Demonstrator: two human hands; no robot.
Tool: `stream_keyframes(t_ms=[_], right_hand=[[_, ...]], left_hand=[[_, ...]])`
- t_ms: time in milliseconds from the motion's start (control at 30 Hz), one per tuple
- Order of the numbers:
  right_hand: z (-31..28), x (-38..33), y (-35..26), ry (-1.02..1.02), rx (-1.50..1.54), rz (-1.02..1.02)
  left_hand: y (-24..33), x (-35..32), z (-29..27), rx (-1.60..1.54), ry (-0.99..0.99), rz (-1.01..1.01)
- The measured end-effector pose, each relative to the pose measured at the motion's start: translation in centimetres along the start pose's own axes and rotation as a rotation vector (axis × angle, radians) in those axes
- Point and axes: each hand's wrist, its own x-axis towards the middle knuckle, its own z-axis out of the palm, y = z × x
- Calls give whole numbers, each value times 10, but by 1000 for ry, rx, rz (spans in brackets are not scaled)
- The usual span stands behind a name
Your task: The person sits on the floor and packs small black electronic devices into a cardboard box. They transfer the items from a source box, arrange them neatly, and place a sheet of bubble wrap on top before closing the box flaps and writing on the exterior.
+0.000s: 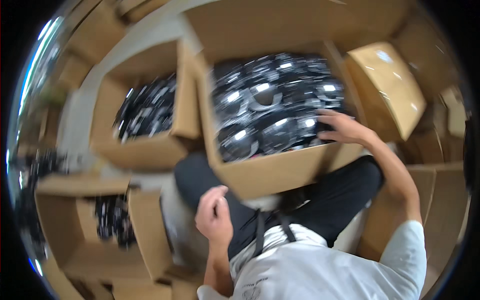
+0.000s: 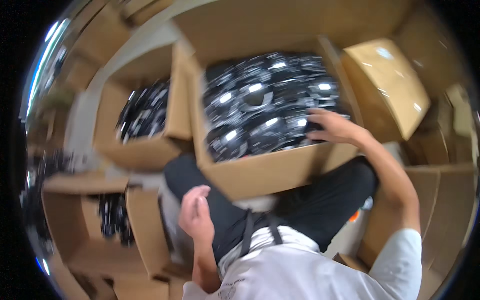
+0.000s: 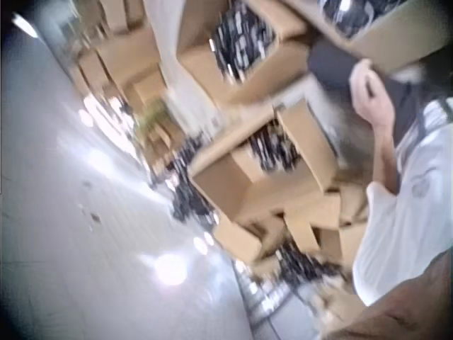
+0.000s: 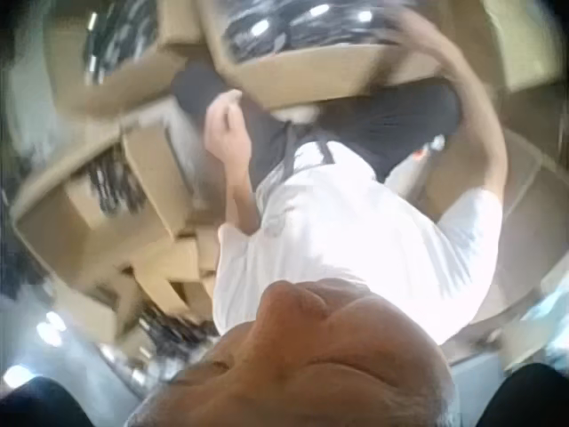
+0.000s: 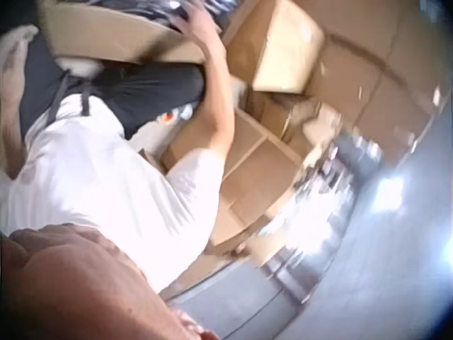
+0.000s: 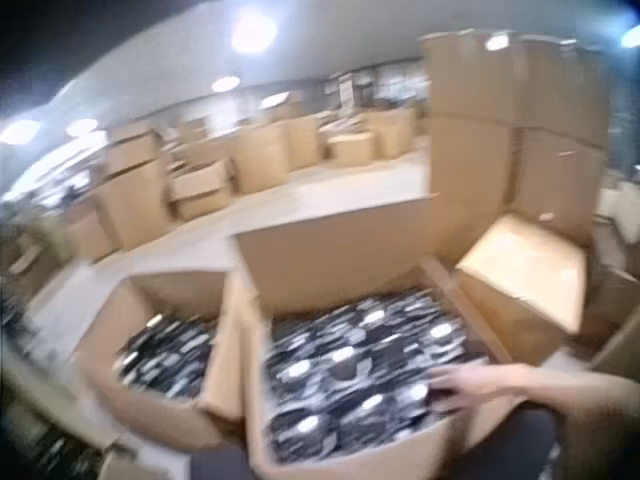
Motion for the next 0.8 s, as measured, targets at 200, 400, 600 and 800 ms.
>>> stream_keyframes(t_ms=[200,400,600,800], right_hand=[[13,0,5,138,52,79],[28,39,10,165,178,169],[20,21,49,139,31,239],[22,62,26,89,3,181]], left_hand=[[-232,-123,-182,159,631,-687],[-373,-311,-199,636,271,-1086],[-381,-268,-112,787,114,-1367],[-425,-340,-154,273,533,-1273]])
